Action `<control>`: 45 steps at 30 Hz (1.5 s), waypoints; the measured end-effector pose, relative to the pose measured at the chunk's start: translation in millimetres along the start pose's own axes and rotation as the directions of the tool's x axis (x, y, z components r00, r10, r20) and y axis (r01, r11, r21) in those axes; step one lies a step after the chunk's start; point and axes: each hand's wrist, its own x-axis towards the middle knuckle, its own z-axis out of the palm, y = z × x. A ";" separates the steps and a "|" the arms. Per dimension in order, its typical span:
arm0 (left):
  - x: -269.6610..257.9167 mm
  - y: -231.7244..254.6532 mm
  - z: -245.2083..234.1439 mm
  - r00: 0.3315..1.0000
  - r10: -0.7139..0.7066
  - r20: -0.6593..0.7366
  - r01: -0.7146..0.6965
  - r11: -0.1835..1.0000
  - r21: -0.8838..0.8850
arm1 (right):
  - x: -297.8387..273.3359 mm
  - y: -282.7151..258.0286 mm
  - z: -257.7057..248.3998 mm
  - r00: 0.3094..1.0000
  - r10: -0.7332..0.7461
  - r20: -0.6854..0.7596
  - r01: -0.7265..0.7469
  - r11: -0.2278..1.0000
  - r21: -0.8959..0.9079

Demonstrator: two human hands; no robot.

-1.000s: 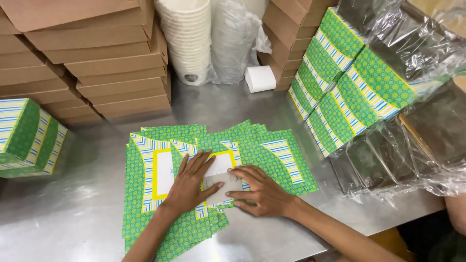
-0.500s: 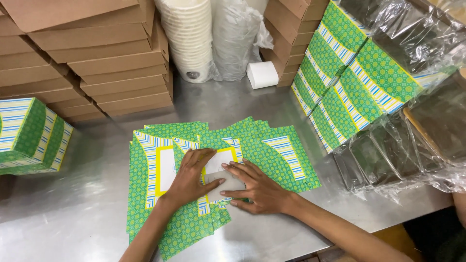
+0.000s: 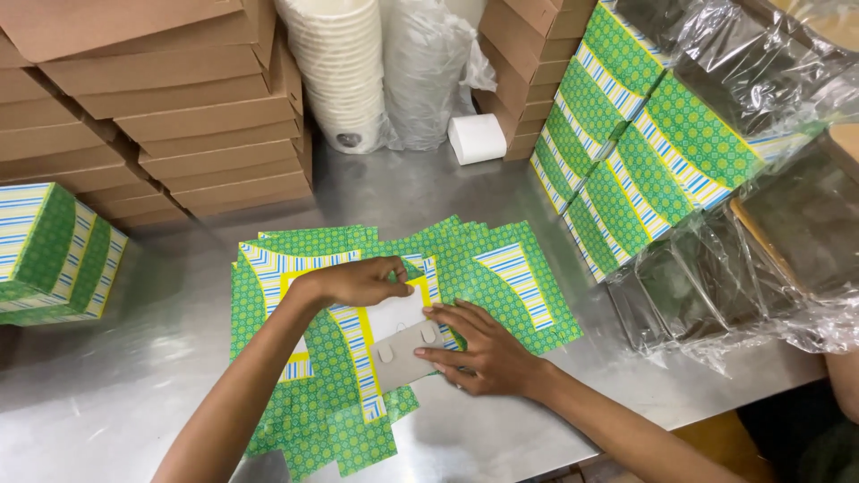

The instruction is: The person folds flat cardboard sheets into small boxes on a metal table. They fold the sides and tabs, then interlock the tabs to form the box shape. The process is repeated for multiple boxes.

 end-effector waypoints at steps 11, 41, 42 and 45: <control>5.7 6.2 4.7 0.910 -0.100 0.401 0.314 0.799 -0.513 | 4.1 -4.3 -15.2 0.994 -0.107 -0.002 0.106 0.991 -0.084; -23.6 -33.6 107.1 0.817 0.427 -0.388 -0.223 0.854 0.470 | 30.5 -39.8 8.9 0.991 -0.104 0.085 0.107 0.994 -0.033; -23.1 -39.0 112.3 0.781 0.478 -0.403 -0.244 0.826 0.508 | 30.5 -39.3 5.6 0.990 -0.117 0.078 0.118 0.993 -0.016; -30.2 -37.3 124.2 0.740 0.509 -0.440 -0.160 0.768 0.621 | 15.4 -32.3 3.1 0.998 -0.044 0.055 0.045 0.999 -0.023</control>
